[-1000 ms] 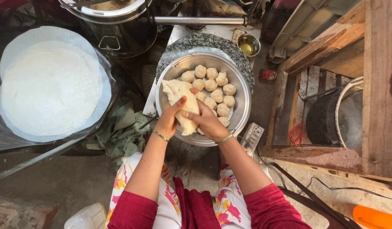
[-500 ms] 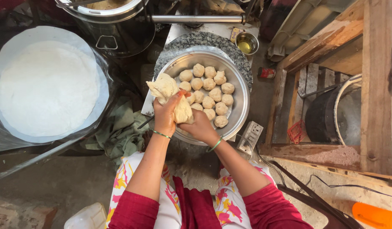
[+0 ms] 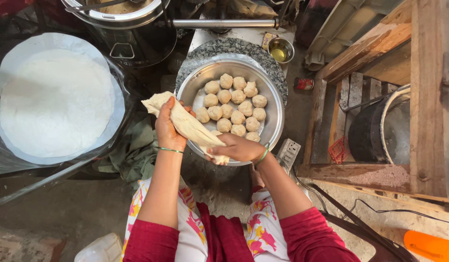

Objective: The person pinches portions from a large mass of dough and rolls them into balls, adding them to a metal tray of dough balls. She then oils the tray and a round plate, places a dough ball on a plastic sheet on a stone base, and flattens it into a thin round disc using a manual lever press, stacking the finished discs.

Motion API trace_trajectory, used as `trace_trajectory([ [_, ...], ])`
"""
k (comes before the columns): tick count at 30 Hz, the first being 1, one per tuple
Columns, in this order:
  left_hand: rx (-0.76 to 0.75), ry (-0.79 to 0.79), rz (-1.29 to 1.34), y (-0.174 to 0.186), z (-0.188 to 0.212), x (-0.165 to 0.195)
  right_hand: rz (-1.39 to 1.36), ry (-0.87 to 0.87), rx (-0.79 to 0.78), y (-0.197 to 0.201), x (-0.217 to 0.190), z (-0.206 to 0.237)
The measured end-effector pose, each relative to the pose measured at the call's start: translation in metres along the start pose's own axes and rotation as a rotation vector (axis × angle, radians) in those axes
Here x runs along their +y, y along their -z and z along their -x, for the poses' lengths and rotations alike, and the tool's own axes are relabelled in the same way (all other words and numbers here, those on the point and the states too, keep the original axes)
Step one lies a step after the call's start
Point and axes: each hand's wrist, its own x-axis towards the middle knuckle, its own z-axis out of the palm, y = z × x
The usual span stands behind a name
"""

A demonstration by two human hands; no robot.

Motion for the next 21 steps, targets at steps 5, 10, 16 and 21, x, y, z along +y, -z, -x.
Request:
trace_trajectory([
  [5,0.044,-0.220,-0.084,0.012,-0.011,0.033,-0.480,0.221,-0.448,0.011,-0.001,0.023],
  [10,-0.176,-0.445,0.106,0.020,0.003,0.093,-0.678,0.454,0.228,0.029,0.013,0.033],
  [16,-0.352,-0.430,0.263,0.007,0.026,0.122,-1.245,0.331,0.645,0.057,0.045,0.001],
  [21,-0.287,-0.499,0.264,-0.003,0.033,0.130,-1.190,0.258,0.804,0.059,0.055,-0.002],
])
